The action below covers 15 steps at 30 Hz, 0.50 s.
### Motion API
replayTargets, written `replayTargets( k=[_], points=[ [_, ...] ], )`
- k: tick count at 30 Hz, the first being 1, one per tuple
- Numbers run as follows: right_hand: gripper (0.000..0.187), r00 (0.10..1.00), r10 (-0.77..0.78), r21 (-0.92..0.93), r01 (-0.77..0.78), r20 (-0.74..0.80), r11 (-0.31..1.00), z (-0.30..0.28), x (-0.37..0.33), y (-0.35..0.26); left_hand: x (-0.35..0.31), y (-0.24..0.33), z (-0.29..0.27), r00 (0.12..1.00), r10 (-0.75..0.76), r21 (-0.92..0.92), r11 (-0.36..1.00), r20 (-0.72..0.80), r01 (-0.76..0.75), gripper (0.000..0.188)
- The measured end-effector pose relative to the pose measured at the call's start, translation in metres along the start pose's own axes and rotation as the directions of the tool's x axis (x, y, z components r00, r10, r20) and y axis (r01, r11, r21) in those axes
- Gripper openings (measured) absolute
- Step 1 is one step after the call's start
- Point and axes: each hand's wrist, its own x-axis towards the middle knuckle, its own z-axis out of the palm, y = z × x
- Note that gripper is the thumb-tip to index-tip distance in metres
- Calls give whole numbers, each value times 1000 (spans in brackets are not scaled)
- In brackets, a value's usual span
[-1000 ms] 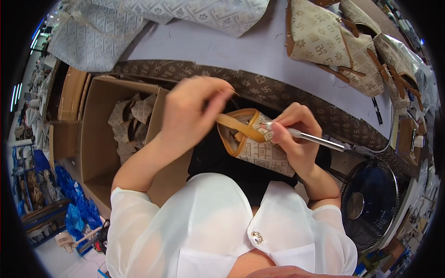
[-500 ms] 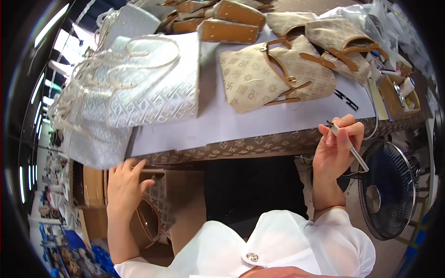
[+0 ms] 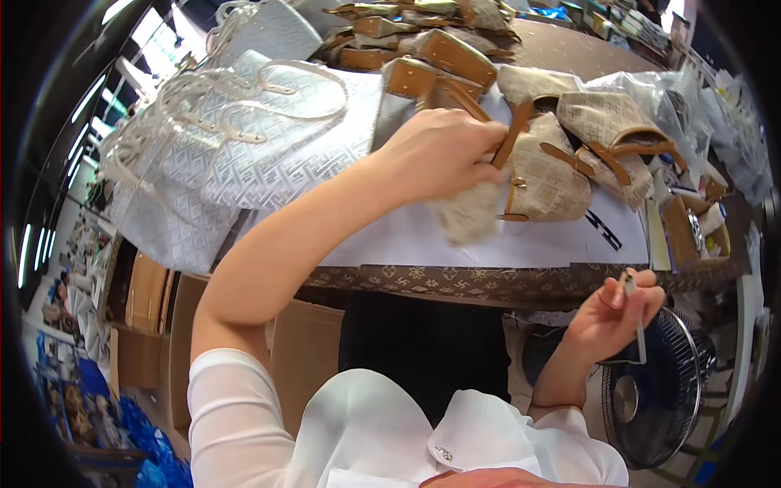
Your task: Inspecting and detailing handbags at a quality control workstation.
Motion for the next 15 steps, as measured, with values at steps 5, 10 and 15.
replayTargets(
  k=[5,10,15],
  points=[
    [19,999,1,132,-7,47,991,16,19,-15,-107,84,-48,877,-465,-646,706,-117,289,24],
    [18,873,290,268,-410,392,872,56,17,-11,-198,120,41,716,-691,-870,287,101,400,21],
    [11,526,567,37,-753,634,657,79,-46,45,-252,122,102,537,-744,-894,-183,398,408,14]
  ],
)
